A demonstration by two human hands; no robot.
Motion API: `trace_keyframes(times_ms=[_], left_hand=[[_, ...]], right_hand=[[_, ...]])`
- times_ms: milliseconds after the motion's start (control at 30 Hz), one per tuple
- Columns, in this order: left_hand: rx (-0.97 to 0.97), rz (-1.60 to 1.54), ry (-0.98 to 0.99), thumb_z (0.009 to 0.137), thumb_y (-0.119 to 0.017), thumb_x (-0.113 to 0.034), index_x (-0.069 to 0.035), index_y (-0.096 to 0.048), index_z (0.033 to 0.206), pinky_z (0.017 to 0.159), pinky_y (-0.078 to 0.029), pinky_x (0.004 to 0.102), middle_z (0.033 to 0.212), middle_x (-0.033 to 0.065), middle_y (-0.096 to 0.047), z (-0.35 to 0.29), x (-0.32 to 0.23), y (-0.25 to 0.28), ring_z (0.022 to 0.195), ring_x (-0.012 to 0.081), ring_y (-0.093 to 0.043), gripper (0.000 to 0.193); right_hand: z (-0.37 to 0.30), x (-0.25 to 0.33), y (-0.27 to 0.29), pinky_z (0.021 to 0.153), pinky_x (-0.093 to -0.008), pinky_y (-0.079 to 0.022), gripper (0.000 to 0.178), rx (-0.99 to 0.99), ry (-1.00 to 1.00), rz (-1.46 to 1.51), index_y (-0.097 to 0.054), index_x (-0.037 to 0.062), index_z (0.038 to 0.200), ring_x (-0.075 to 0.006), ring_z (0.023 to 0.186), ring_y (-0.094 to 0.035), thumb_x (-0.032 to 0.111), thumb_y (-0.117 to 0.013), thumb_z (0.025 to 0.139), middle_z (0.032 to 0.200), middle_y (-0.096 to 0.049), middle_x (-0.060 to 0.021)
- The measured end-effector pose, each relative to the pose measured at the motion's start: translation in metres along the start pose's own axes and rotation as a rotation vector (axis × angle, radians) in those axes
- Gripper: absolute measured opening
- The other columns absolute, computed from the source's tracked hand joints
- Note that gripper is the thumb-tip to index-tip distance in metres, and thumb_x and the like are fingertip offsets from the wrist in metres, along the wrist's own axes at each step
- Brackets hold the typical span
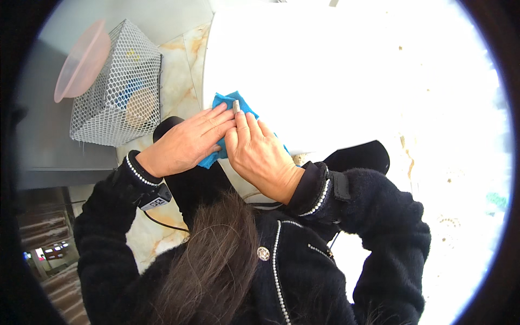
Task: The person wipes a white plastic chair with a blue cloth, moving around the room to clean different surfaces. They also briefly lift a small round mat and wipe the chair seat and backrest.
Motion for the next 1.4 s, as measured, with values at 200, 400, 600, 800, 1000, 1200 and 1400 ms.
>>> trace_keyframes(times_ms=[200,400,600,800,1000,1200,1400], left_hand=[[-0.116,0.112,0.059,0.09,-0.058,-0.017,0.005,-0.045,0.129,0.11,-0.035,0.039,0.138,0.0199,-0.047,0.008,0.07,-0.002,0.132,0.0346,-0.041,0.047],[-0.093,0.024,0.209,0.093,-0.054,-0.014,0.0,-0.039,0.136,0.108,-0.037,0.0415,0.14,0.0202,-0.044,0.03,0.159,0.009,0.132,0.0385,-0.039,0.048],[-0.128,-0.1,0.351,0.096,-0.05,-0.016,-0.005,-0.04,0.13,0.09,-0.049,0.0432,0.127,0.0208,-0.053,0.044,0.207,-0.017,0.108,0.0388,-0.058,0.038],[-0.291,-0.072,0.338,0.096,-0.047,-0.018,-0.003,-0.051,0.114,0.078,-0.051,0.0414,0.102,0.0199,-0.065,0.084,0.297,0.022,0.09,0.0368,-0.063,0.023],[-0.299,-0.094,0.338,0.098,-0.046,-0.021,-0.01,-0.045,0.124,0.081,-0.049,0.0431,0.105,0.0183,-0.065,0.091,0.358,0.043,0.092,0.0387,-0.062,0.029],[-0.301,-0.073,0.407,0.097,-0.047,-0.019,-0.008,-0.047,0.12,0.08,-0.049,0.0449,0.105,0.0196,-0.064,0.074,0.293,0.01,0.093,0.0405,-0.061,0.026],[-0.321,-0.125,0.444,0.093,-0.05,-0.015,0.002,-0.053,0.113,0.085,-0.05,0.0434,0.12,0.015,-0.054,0.045,0.236,-0.006,0.104,0.0353,-0.058,0.026]], right_hand=[[0.061,-0.032,-0.031,0.098,-0.0375,-0.046,0.037,-0.01,0.079,-0.031,-0.045,-0.0079,0.1,-0.0364,0.113,-0.057,0.015,-0.067,0.082,0.125,-0.049,-0.0337],[0.135,-0.076,-0.062,0.079,-0.0346,-0.054,0.021,0.115,0.13,-0.05,-0.045,-0.0038,0.095,-0.0305,0.096,-0.063,0.011,-0.058,0.089,0.105,-0.058,-0.0232],[0.168,-0.108,-0.1,0.072,-0.037,-0.054,0.012,0.204,0.117,-0.043,-0.055,-0.0051,0.09,-0.0297,0.086,-0.065,0.0,-0.054,0.079,0.087,-0.062,-0.0163],[0.258,-0.166,-0.115,0.073,-0.0413,-0.054,0.015,0.198,-0.002,-0.077,-0.049,-0.0071,0.098,-0.0377,0.085,-0.066,0.002,-0.051,0.086,0.089,-0.066,-0.0239],[0.318,-0.198,-0.125,0.072,-0.044,-0.052,0.022,0.21,0.027,-0.112,-0.048,-0.0014,0.108,-0.0379,0.079,-0.065,0.013,-0.056,0.093,0.083,-0.066,-0.0207],[0.251,-0.16,-0.117,0.071,-0.0436,-0.052,0.024,0.178,0.039,-0.103,-0.047,-0.0051,0.106,-0.038,0.081,-0.066,0.01,-0.056,0.089,0.085,-0.067,-0.0219],[0.2,-0.122,-0.103,0.07,-0.0429,-0.054,0.012,0.124,0.089,0.006,-0.046,-0.002,0.097,-0.0368,0.083,-0.065,0.004,-0.049,0.088,0.088,-0.063,-0.0219]])
Point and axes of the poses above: each hand's wrist, its own z-axis towards the middle knuckle, its own y-axis out of the back of the hand, x = y × z, the point moved 8 cm from there along z, towards the middle knuckle
